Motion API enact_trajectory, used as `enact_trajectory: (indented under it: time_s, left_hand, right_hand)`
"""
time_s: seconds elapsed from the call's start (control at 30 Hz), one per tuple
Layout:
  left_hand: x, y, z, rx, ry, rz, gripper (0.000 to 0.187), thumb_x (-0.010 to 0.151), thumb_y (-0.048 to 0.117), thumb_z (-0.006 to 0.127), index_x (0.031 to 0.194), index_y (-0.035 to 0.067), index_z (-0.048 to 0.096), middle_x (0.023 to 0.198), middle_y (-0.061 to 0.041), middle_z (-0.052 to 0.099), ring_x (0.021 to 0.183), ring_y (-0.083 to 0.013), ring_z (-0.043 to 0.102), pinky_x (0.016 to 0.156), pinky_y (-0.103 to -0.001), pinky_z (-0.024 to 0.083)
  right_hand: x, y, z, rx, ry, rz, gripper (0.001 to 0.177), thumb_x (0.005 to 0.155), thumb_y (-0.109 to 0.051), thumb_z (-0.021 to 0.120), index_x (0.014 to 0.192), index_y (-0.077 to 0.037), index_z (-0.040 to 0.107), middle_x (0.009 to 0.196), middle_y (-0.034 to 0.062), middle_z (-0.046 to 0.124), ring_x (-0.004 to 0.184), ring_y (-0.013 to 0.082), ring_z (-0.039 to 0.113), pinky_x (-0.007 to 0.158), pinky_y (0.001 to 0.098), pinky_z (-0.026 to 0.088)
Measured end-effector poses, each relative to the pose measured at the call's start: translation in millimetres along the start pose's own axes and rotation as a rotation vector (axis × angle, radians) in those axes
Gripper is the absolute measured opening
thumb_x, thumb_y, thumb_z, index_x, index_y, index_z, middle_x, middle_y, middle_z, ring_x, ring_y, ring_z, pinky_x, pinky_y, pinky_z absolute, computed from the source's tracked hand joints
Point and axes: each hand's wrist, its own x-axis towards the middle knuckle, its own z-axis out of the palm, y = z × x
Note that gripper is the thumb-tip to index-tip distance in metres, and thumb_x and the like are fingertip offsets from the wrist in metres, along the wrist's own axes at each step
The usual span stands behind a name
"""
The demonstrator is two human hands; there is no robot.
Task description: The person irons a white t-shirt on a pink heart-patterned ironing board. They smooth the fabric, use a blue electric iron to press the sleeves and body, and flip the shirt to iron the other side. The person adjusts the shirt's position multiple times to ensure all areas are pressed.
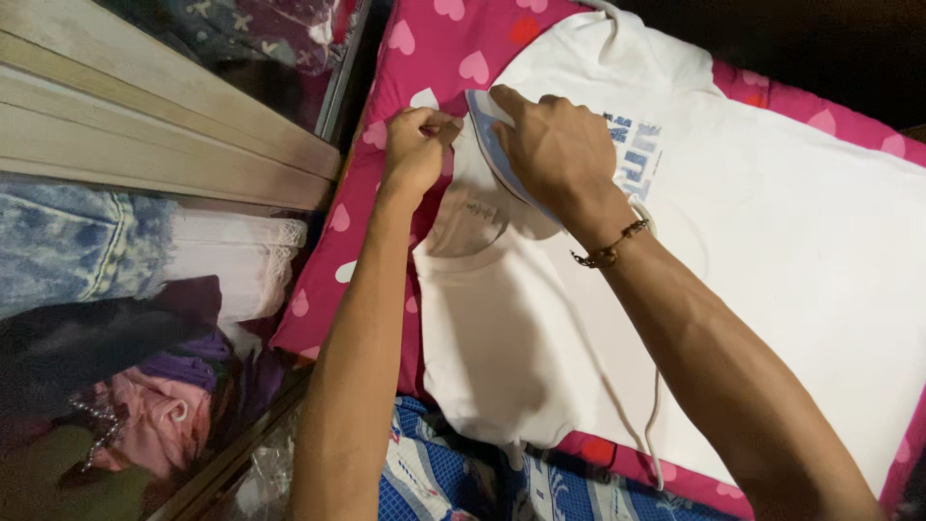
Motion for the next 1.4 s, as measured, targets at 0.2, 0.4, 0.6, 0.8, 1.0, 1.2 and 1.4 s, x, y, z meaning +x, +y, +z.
enact_trajectory:
  time_s: [0.2,0.4,0.6,0.8,1.0,1.2,1.4]
  left_hand:
    - [3,-3,4,0.010,-0.006,-0.018,0.015,0.088,0.012,0.077,0.093,-0.002,0.077,0.085,-0.005,0.068,0.077,-0.0119,0.063,0.072,-0.027,0.051]
    - [0,3,3,-0.017,0.015,0.024,0.015,0.089,0.011,0.078,0.093,-0.003,0.076,0.087,-0.003,0.064,0.078,-0.0102,0.061,0.071,-0.026,0.050]
    - [-5,6,0,-0.071,-0.029,0.008,0.013,0.089,0.012,0.079,0.093,0.000,0.077,0.080,0.000,0.064,0.073,-0.0066,0.056,0.066,-0.025,0.046]
    - [-1,6,-1,-0.104,-0.034,0.005,0.012,0.087,0.010,0.080,0.089,-0.002,0.077,0.082,0.000,0.064,0.074,-0.0067,0.057,0.067,-0.024,0.047]
    - [-1,3,0,-0.136,-0.028,-0.044,0.012,0.086,0.010,0.079,0.090,-0.001,0.077,0.083,0.001,0.064,0.074,-0.0070,0.059,0.069,-0.023,0.049]
    - [0,-1,2,-0.056,0.006,0.035,0.014,0.085,0.011,0.079,0.090,-0.002,0.077,0.084,-0.001,0.064,0.075,-0.0083,0.060,0.070,-0.025,0.049]
    - [1,4,0,-0.053,0.006,-0.039,0.017,0.086,0.014,0.079,0.087,-0.002,0.075,0.081,0.000,0.067,0.075,-0.0081,0.060,0.070,-0.026,0.049]
  right_hand:
    - [-19,50,-12,-0.145,0.044,0.059,0.038,0.100,-0.038,0.066,0.135,-0.023,0.067,0.080,0.0209,0.072,0.064,0.0395,0.069,0.056,0.0501,0.054]
    - [-35,99,-37,-0.090,-0.076,0.283,0.043,0.103,-0.038,0.064,0.143,-0.026,0.062,0.086,0.0215,0.073,0.067,0.0385,0.071,0.060,0.0491,0.055]
    - [-23,84,-23,-0.107,0.013,0.120,0.040,0.100,-0.037,0.068,0.137,-0.024,0.066,0.088,0.0222,0.073,0.072,0.0414,0.069,0.063,0.0519,0.054]
    - [20,75,-13,-0.054,0.043,0.131,0.040,0.097,-0.035,0.067,0.135,-0.023,0.066,0.086,0.0208,0.073,0.072,0.0412,0.069,0.064,0.0529,0.054]
    - [-18,60,-8,-0.006,-0.051,0.097,0.040,0.101,-0.036,0.064,0.139,-0.022,0.065,0.087,0.0222,0.073,0.072,0.0410,0.070,0.068,0.0530,0.055]
    - [-12,26,-10,-0.015,-0.030,0.105,0.041,0.098,-0.037,0.067,0.136,-0.022,0.066,0.084,0.0217,0.072,0.071,0.0417,0.069,0.063,0.0531,0.054]
    - [21,16,-5,0.001,-0.028,0.076,0.041,0.098,-0.037,0.066,0.137,-0.024,0.065,0.084,0.0204,0.072,0.071,0.0401,0.070,0.064,0.0512,0.055]
